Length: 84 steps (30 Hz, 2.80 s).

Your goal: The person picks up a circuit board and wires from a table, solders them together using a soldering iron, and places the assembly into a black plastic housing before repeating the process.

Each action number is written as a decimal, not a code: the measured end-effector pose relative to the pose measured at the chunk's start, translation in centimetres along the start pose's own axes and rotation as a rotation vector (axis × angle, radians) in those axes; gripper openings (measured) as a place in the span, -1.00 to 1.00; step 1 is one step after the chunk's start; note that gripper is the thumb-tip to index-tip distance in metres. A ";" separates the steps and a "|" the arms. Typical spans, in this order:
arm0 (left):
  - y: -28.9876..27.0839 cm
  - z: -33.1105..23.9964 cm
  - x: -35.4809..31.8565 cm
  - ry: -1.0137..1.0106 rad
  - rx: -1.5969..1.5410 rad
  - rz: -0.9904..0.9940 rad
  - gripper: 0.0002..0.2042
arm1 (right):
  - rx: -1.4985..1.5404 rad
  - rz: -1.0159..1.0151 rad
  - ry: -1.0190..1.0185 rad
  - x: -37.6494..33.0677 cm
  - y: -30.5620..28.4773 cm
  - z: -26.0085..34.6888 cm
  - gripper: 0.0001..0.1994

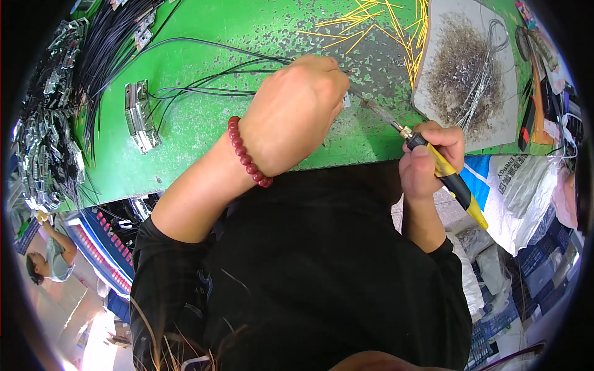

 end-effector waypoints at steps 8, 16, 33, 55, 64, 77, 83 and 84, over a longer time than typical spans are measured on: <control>-0.2 -0.1 0.0 -0.007 0.031 0.003 -0.94 | -0.247 0.110 0.250 4.4 4.0 -0.6 -0.65; -0.3 0.1 0.0 -0.020 0.052 0.013 -0.91 | -0.315 0.281 0.136 7.6 6.9 -3.0 -0.64; -0.3 1.1 -0.8 -0.118 -0.110 -0.093 -0.91 | -0.264 0.165 0.016 2.6 5.5 -1.4 -0.63; -0.1 1.3 -1.1 -0.172 -0.120 -0.094 -0.93 | -0.295 0.152 -0.002 3.4 5.8 -2.2 -0.71; 0.1 1.0 -0.3 -0.154 -0.051 -0.079 -0.90 | -0.157 0.096 0.099 1.6 1.6 0.2 -0.48; 0.1 0.4 0.3 -0.137 0.121 -0.019 -0.88 | -0.077 0.063 0.036 0.7 1.1 0.1 -0.76; 0.2 0.4 0.4 -0.138 0.133 -0.012 -0.89 | -0.146 0.098 0.034 1.0 1.3 0.0 -0.78; 0.1 0.4 0.4 -0.132 0.135 -0.022 -0.88 | -0.146 0.098 0.035 1.1 1.3 0.0 -0.78</control>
Point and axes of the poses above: each hand's wrist, its own x-axis towards the middle knuckle, its own y-axis out of the palm, z = x × y, the point moved 6 cm from there along x, towards the middle knuckle, and after that the axes turned 15 degrees about x, right-handed, at the moved point
